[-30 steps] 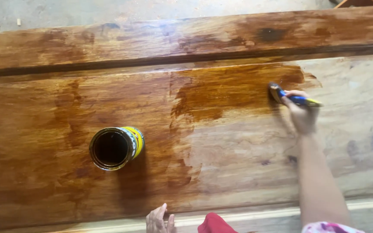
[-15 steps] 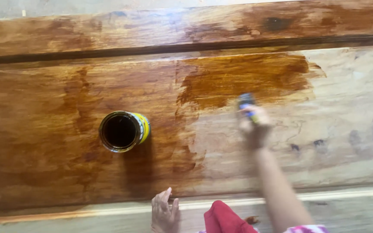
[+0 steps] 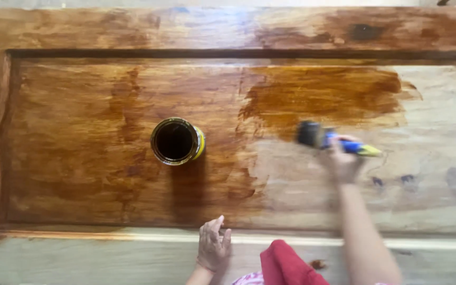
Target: The person applies a dark brown varnish to a large wooden surface using a paintbrush. They repeatedly dip the brush into a can of varnish and spread the liquid across the wood in long strokes, covering the surface evenly.
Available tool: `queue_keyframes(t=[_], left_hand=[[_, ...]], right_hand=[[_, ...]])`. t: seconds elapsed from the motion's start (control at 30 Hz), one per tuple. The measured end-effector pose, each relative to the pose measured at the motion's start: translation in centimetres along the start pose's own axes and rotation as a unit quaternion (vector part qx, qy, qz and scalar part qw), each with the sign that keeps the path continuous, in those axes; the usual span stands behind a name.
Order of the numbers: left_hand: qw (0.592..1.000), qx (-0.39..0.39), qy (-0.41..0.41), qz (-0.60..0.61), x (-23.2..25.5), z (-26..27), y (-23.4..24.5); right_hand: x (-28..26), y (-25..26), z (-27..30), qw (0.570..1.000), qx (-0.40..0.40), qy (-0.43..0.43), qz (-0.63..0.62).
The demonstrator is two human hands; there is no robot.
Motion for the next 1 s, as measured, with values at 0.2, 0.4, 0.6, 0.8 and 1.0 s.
queue_keyframes(t=[0.2,0.4,0.6,0.8,1.0], left_hand=[[1.0,-0.004,0.004,0.026,-0.3,0.1,-0.3],[1.0,-0.003,-0.005,0.028,-0.4,0.0,-0.3],[1.0,0.018,-0.016,0.02,-0.9,0.5,-0.5],[0.999,0.021,-0.016,0.031,-0.2,0.0,0.3],[0.999,0.032,-0.029,0.022,-0.9,0.6,-0.5]], right_hand=[[-2.0,13.3,-1.2,0.938,0.167,0.168,0.253],[-9.1,-2.2,3.3,0.813,0.174,0.354,0.428],[-13.7,-17.9,10.7,0.857,-0.06,0.4,0.32],[-12.9,-21.2,10.1,0.938,-0.173,0.287,0.09],[-7.5,-13.5,1.7,0.991,-0.062,0.102,-0.06]])
Point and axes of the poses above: each hand's wrist, its own z-axis away from the middle knuckle, its own y-axis out of the back of the hand, x = y × z, the point moved 10 cm from there along -z, towards the middle knuckle, and after that the axes turned 3 degrees about -x, right-handed, at the moved point
